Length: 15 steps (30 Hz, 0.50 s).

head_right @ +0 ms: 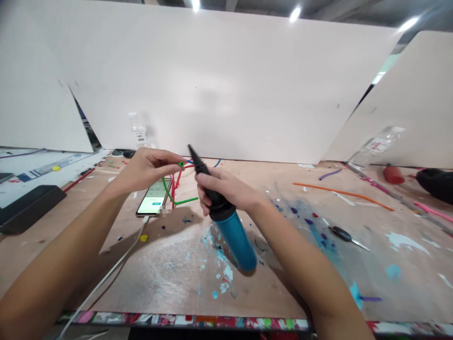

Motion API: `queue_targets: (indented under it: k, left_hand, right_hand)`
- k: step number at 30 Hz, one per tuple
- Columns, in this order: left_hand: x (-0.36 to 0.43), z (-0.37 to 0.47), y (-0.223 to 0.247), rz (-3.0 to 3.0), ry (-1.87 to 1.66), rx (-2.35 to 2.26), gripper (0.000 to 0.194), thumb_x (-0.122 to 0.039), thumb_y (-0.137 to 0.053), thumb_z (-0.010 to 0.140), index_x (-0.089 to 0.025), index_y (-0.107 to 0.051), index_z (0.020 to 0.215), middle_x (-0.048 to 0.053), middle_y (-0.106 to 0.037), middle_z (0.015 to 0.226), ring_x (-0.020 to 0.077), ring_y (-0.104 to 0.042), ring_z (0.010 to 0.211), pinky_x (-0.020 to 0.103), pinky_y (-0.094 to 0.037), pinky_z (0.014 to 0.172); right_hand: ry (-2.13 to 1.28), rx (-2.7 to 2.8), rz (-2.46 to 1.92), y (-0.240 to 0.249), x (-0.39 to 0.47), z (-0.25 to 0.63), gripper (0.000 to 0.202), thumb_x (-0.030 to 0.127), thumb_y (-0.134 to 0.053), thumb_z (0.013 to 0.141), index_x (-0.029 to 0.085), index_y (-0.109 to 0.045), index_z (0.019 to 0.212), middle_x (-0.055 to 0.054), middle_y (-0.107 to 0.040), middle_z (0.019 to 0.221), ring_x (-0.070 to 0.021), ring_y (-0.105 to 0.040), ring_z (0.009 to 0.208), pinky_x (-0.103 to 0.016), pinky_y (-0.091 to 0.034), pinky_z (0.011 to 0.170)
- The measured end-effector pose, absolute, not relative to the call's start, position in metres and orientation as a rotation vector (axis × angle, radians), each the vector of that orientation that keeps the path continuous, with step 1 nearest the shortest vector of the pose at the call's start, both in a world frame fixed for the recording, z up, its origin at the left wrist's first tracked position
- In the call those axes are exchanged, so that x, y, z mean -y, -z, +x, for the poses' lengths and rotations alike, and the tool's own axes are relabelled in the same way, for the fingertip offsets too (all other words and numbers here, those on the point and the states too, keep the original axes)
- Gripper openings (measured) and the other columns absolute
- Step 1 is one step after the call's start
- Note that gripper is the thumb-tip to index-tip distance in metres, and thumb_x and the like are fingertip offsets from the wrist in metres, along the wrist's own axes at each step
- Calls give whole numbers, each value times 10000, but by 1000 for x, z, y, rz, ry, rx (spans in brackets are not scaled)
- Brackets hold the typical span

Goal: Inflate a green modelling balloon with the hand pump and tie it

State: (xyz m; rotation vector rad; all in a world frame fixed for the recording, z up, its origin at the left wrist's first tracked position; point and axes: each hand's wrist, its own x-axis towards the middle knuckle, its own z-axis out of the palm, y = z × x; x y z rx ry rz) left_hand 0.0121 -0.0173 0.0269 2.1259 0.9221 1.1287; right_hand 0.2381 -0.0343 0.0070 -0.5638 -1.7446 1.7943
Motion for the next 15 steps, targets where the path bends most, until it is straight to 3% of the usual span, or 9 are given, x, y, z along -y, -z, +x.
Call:
queue_targets:
  k: [3,6,9,12,15]
  left_hand:
    - [32,17,-33,2210,-862,-774,398,-289,-667,806,-162,-680,1183,60,-742,808,115,-633,654,208,-480,571]
    - [49,21,-41,2253,-606,-621,527,-265,-670,810,-220,-574,1325,33,-745,802,122,-665,678,195,-487,570]
    - [61,25,-45,2269,-501,-494,601,-236,-665,819,-261,-494,1394,21,-752,828,132,-694,758,203,-513,658]
    - [67,27,-45,2287,-476,-441,631,-219,-669,817,-283,-465,1411,16,-756,865,128,-699,767,199,-510,679]
    - [68,27,-43,2271,-477,-415,668,-217,-676,811,-283,-434,1430,14,-753,853,131,-702,755,196,-508,661]
  right_hand:
    - [-1347,1819,-726,-18,40,245,373,379,-717,802,219,-382,766,86,-479,534,-122,-572,505,-251,-486,521]
    - [-1019,1945,-813,-31,55,248,309,301,-754,769,215,-474,870,82,-509,559,-103,-529,502,-221,-421,487]
    - [-840,2058,-767,-39,71,244,302,255,-751,765,205,-568,1000,57,-549,622,-88,-491,525,-212,-380,480]
    - [-624,2039,-729,-39,83,237,144,220,-720,792,179,-629,896,4,-617,740,-102,-552,637,-221,-423,549]
    - [-691,2004,-671,-37,88,235,80,213,-672,840,180,-639,904,-5,-636,752,-111,-593,651,-225,-459,563]
